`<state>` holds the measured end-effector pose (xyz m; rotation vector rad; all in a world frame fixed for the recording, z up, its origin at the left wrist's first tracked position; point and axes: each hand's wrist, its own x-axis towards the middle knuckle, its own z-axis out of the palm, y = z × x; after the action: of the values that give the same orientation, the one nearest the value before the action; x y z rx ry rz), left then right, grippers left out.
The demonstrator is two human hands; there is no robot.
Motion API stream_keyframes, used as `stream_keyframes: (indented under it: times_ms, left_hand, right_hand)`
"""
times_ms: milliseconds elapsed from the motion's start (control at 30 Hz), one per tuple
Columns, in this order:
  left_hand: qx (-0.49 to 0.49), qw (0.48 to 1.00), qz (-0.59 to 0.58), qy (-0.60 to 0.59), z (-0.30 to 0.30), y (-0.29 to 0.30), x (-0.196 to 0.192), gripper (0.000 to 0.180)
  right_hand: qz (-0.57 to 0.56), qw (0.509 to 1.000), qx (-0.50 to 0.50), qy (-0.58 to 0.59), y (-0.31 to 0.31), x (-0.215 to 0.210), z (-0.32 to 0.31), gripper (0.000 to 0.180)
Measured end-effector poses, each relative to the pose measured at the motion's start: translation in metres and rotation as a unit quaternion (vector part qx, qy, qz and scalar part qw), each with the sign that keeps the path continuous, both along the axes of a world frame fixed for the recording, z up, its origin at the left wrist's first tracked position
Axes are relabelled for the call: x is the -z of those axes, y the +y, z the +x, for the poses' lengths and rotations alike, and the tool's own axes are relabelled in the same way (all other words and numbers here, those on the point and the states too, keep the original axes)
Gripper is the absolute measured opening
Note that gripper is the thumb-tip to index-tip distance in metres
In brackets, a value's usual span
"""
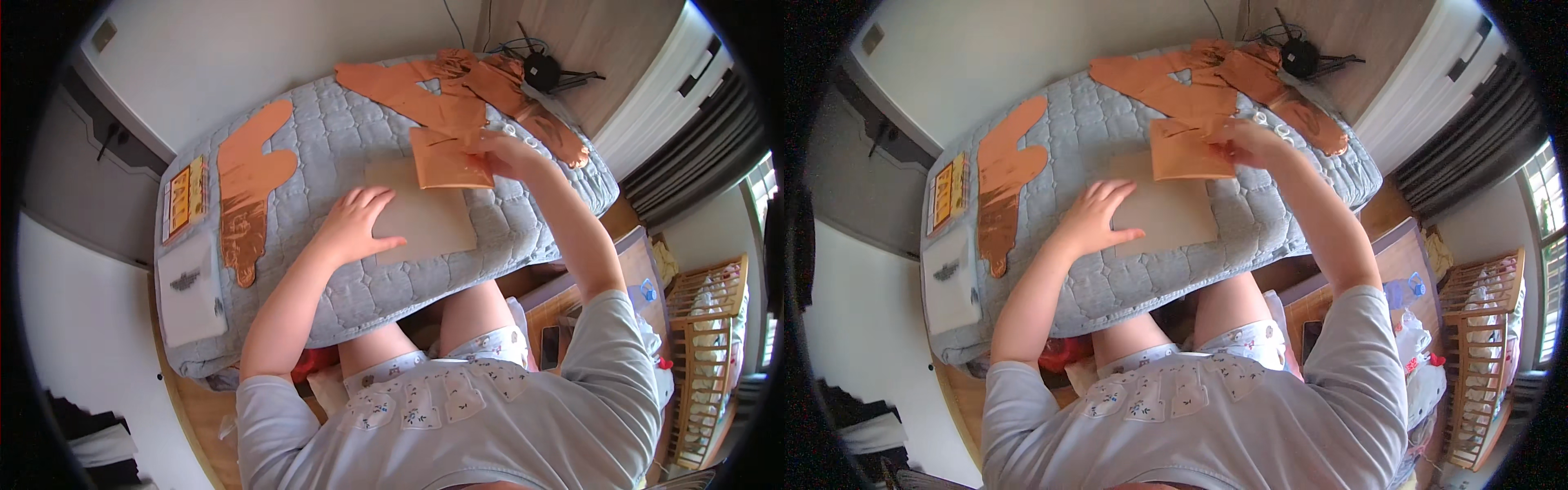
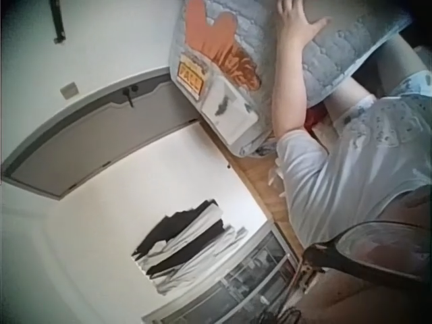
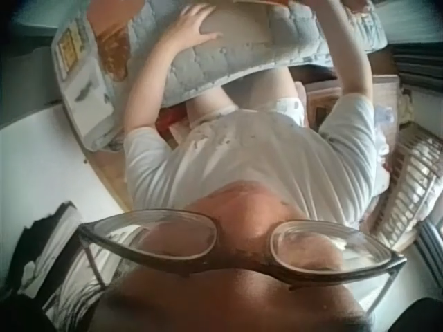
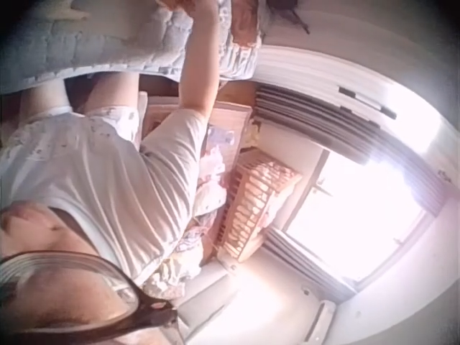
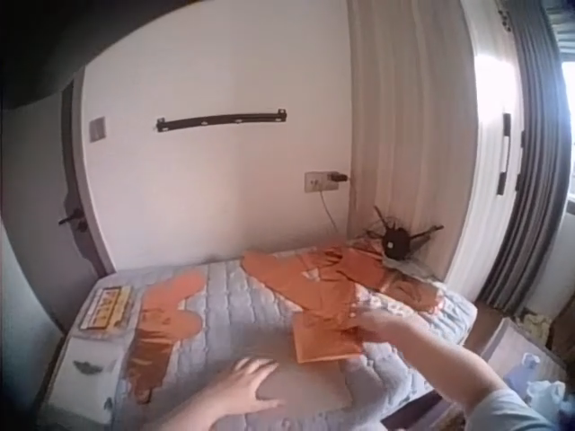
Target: The person flattens and folds foil balloons by hand on a bed, then slides a folded balloon into a plastic packaging sleeve.
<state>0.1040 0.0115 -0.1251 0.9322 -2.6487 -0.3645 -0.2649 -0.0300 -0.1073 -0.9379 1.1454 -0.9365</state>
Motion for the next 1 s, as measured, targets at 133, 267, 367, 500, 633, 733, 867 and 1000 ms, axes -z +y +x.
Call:
stream_keyframes:
  times_ms: [133,267,367,500,633,733,867,1000]
  left_hand:
    - [0.005,1.000,0.007,-0.026,0.002,-0.005,0.003,0.091]
    - [0.009,1.000,0.024,0.005,0.004,-0.002,0.002,0.094]
    - [-0.020,0.999,-0.014,-0.028,0.008,0.001,0.006,0.097]
    - [-0.032,0.999,0.019,-0.027,0.001,0.004,0.000,0.105]
    - [-0.042,0.995,0.067,0.063,0.003,0.001,0.001,0.103]
    - [-0.029,0.996,0.031,0.072,-0.004,-0.001,-0.001,0.099]
    - [0.018,0.998,-0.015,0.062,-0.010,-0.003,0.016,0.100]
    - [0.024,0.998,-0.046,-0.025,-0.017,-0.004,0.022,0.099]
  right_hand:
    - [0.063,0.987,-0.087,-0.122,0.022,0.004,0.065,0.039]
    - [0.055,0.989,-0.108,-0.088,0.037,-0.024,0.086,0.041]
    - [0.072,0.969,-0.082,-0.220,0.042,-0.039,0.077,0.037]
    - [-0.033,0.997,-0.021,-0.062,0.045,-0.026,0.048,0.047]
    - [0.039,0.981,-0.030,0.189,0.057,-0.015,0.059,0.066]
    - [-0.012,0.976,-0.031,0.215,0.056,0.004,0.079,0.073]
    - [-0.026,0.964,-0.035,0.261,0.055,0.004,0.091,0.079]
    - [-0.082,0.937,-0.012,0.338,0.060,0.006,0.093,0.089]
